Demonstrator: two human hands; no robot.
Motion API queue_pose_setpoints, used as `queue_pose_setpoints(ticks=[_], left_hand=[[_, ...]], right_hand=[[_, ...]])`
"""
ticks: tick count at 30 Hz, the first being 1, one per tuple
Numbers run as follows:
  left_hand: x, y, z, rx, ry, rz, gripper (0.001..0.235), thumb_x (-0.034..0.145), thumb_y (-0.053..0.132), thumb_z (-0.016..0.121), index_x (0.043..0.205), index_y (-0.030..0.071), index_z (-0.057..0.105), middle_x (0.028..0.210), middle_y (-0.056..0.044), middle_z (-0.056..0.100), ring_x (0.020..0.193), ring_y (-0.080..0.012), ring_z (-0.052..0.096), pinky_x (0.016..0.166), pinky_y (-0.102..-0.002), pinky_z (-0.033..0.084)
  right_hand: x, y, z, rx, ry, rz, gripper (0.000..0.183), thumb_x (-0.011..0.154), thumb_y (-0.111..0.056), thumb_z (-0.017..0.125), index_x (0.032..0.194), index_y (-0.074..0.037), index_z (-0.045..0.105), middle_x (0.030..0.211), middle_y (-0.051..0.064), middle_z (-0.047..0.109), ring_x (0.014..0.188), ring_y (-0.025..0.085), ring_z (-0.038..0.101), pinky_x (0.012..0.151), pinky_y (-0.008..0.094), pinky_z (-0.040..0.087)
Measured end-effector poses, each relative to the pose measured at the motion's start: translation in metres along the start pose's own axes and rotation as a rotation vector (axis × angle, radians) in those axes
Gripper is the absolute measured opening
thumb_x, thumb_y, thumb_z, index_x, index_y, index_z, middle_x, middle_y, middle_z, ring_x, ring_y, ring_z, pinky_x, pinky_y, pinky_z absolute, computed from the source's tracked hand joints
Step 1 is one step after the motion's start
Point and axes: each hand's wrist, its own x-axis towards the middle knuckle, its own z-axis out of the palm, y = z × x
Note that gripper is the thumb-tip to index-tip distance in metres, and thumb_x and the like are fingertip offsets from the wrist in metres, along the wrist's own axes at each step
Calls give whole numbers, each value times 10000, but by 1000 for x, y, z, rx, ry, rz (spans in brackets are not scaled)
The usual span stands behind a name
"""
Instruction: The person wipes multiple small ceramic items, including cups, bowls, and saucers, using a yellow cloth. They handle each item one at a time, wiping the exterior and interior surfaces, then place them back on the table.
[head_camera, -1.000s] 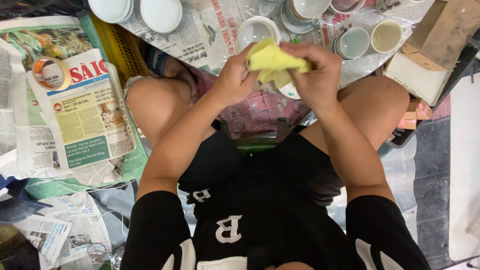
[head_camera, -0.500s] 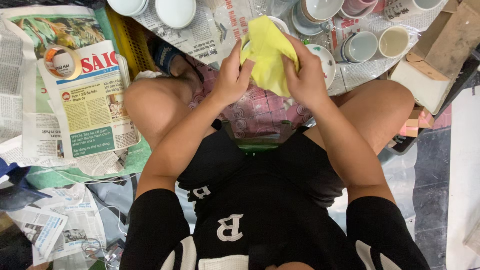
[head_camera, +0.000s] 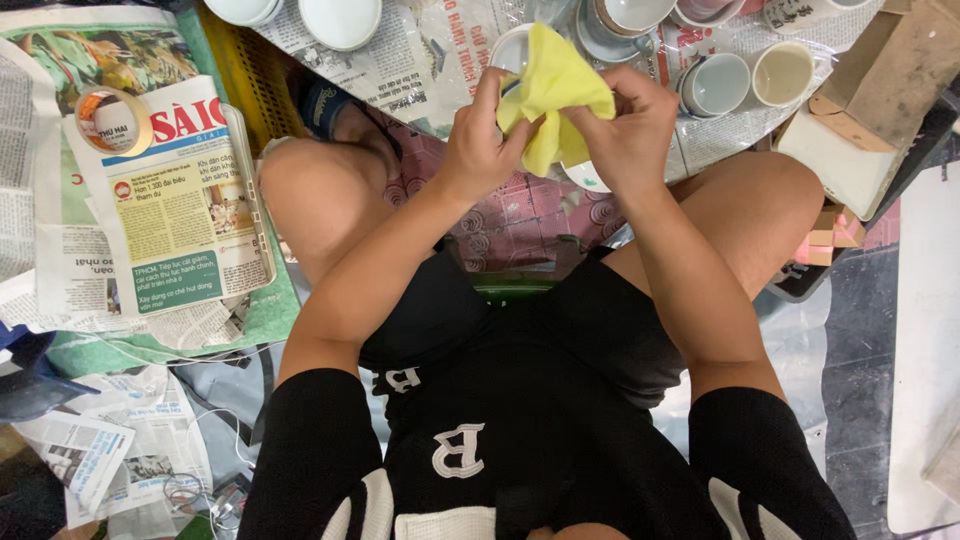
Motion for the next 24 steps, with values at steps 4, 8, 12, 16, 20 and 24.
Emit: queue_pose_setpoints(ticks=[4, 8, 12, 16, 20, 24], left_hand=[[8, 3, 10, -41, 42, 22, 331, 1065, 67, 629, 1322, 26, 424, 984, -197, 741, 921, -312, 808, 738, -364, 603], [21, 3, 15, -22, 20, -39, 337, 1130, 146, 521, 1415, 4, 412, 869, -194, 709, 786, -299, 786, 676, -363, 555], [25, 6, 10, -84, -57, -29, 397, 1160, 138, 433, 1538, 31, 374, 949, -173, 724, 781, -299, 768, 751, -375, 558], [27, -2, 1, -66, -54, 234, 379, 1218, 86, 411, 1549, 49, 229, 1224, -227, 673, 990, -343, 760, 928, -396, 583], [16, -19, 0, -79, -121, 178, 414, 1169, 69, 499, 1535, 66, 304, 1125, -162, 715, 950, -290, 777, 837, -360, 621], [-2, -38, 3, -47, -120, 89, 479, 1098, 152, 616, 1476, -21, 378, 1105, -164, 748, 687, -192, 754, 636, -300, 591]], right_hand=[[1, -6, -6, -234, 62, -83, 61, 1038, -6, 766, 1076, 38, 751, 826, 75, 733, 739, 75, 647, 660, 238, 487], [4, -11, -10, -340, 80, -128, 122, 1080, 28, 618, 1157, 22, 713, 874, 115, 728, 791, 105, 690, 729, 280, 524], [7, -20, -14, -237, -15, -159, 272, 1065, 84, 545, 1328, 69, 613, 1087, 151, 714, 996, 167, 680, 884, 305, 536], [7, -20, -17, -25, -125, -135, 409, 1015, 146, 575, 1418, 90, 544, 1268, 147, 685, 1171, 193, 661, 1028, 314, 537], [0, -7, -13, 16, -79, 23, 294, 1008, 121, 735, 1291, 61, 680, 1158, 111, 747, 1034, 158, 709, 922, 294, 579], [-4, -3, -13, -205, -139, -52, 228, 1010, 104, 763, 1232, 77, 719, 1134, 113, 761, 1042, 140, 709, 946, 280, 574]])
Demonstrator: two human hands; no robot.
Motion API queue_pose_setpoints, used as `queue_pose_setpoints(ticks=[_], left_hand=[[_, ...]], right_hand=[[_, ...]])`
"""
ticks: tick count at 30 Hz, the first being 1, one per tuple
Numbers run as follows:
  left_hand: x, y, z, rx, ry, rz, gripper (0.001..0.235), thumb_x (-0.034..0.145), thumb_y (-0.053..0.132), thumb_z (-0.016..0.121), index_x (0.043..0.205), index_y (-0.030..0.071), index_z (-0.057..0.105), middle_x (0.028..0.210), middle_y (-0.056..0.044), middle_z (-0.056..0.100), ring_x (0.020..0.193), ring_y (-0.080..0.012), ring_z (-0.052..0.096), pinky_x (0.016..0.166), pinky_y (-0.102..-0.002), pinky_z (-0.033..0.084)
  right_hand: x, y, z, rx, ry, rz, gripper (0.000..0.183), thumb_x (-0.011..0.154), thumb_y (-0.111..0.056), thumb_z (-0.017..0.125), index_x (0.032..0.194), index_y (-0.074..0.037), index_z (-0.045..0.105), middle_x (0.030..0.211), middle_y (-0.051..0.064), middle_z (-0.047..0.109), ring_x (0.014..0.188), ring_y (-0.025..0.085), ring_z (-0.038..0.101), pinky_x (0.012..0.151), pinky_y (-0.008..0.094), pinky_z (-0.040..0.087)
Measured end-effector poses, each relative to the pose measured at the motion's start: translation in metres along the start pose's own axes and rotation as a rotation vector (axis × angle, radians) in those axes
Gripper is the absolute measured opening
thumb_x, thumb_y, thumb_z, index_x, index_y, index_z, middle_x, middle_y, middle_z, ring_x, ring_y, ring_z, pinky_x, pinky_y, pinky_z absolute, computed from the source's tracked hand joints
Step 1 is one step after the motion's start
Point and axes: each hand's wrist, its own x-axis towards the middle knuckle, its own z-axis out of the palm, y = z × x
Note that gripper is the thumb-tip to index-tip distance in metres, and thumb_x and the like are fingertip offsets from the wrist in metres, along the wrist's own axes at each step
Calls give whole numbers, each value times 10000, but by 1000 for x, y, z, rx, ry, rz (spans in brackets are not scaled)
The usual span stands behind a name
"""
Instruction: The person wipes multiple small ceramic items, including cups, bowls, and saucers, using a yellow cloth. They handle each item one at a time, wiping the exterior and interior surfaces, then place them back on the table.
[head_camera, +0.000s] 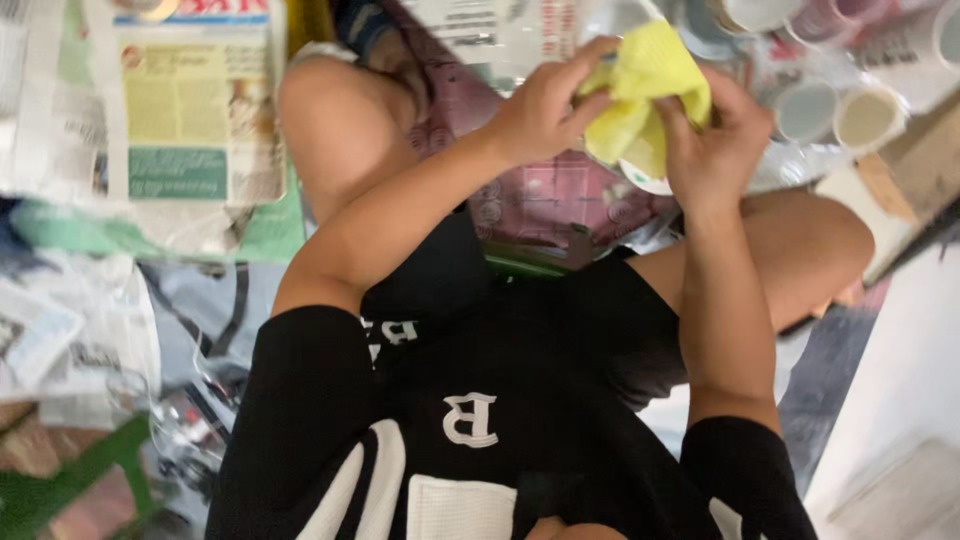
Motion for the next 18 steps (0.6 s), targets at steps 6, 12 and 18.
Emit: queue_pose_setpoints(ticks=[6, 12, 18], left_hand=[[-31, -19, -20, 323, 12, 19, 430, 1083, 290, 662, 1364, -4, 523, 738, -82, 705, 538, -159, 665, 475, -273, 523], [-39, -7, -28, 186, 164, 37, 354, 1162, 290, 511, 1419, 47, 496, 787, -68, 676, 662, -194, 677, 596, -366, 510], [-22, -4, -44, -106, 1, -131, 332, 1172, 337, 501, 1348, 68, 588, 883, -59, 682, 717, -134, 640, 639, -314, 516]], right_hand=[[-6, 6, 22, -158, -97, -30, 92, 1070, 38, 825, 1097, 63, 740, 904, 106, 716, 805, 114, 631, 738, 282, 499], [-3, 4, 47, -88, -118, -75, 218, 1162, 18, 498, 1263, 83, 681, 1051, 120, 743, 967, 124, 695, 864, 288, 546], [2, -22, 45, 217, -195, 62, 319, 1086, -7, 483, 1395, 63, 529, 1254, 80, 671, 1146, 136, 632, 1012, 269, 503]])
